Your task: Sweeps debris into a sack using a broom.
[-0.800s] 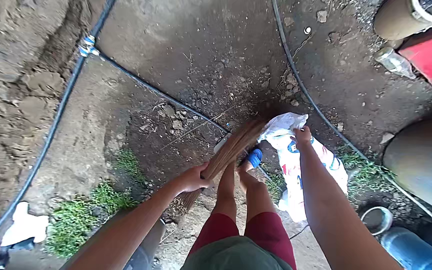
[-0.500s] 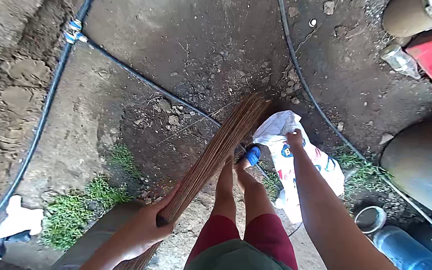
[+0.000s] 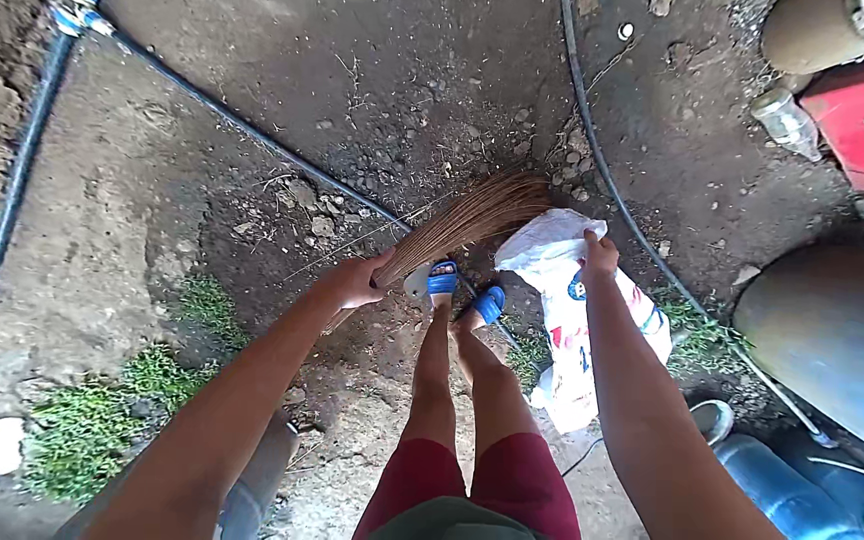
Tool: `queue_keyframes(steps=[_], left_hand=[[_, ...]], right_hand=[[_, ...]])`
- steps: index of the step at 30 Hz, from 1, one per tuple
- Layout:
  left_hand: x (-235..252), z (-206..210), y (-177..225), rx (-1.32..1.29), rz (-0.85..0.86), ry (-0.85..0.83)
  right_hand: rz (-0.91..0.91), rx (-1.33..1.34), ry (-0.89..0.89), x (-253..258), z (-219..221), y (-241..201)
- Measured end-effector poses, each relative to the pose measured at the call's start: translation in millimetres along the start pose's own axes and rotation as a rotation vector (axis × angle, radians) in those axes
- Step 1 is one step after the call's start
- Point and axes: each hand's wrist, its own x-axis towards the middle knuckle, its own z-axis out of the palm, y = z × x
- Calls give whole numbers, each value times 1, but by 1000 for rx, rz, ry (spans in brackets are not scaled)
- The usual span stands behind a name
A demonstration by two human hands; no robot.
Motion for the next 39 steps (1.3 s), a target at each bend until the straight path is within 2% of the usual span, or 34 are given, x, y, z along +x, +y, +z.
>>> queue_keyframes(steps=[3, 7, 11, 15, 17, 20, 24, 26, 32, 34, 36, 39], left_hand=[[-32, 6, -6, -71, 25, -58], [-110, 12, -21, -136, -2, -142], [-185, 42, -46, -308, -105, 7], [-223, 92, -46, -685, -186, 233], [-228, 110, -40, -800, -226, 304], [-213, 127, -27, -794, -308, 351], [-155, 148, 20, -884, -360, 262], [-143, 160, 32, -984, -339, 225], [-220, 171, 33, -1095, -354, 327], [-219, 179, 51, -1195, -363, 302], [-198, 184, 65, -1290, -356, 207], [-196, 183, 72, -1314, -338, 107]], right_hand=[[5, -96, -106, -9, -2, 10], [39, -182, -120, -11, 7, 34], [6, -325, -147, -21, 17, 41], [-17, -431, -190, -26, 26, 52], [-34, -462, -198, -27, 28, 54], [-37, -513, -192, -35, 31, 49], [-27, -536, -175, -42, 34, 44], [-34, -546, -176, -43, 34, 46], [-57, -573, -193, -42, 31, 56], [-62, -602, -213, -48, 29, 52], [-64, -607, -211, -51, 28, 50], [-67, -593, -201, -50, 27, 51]])
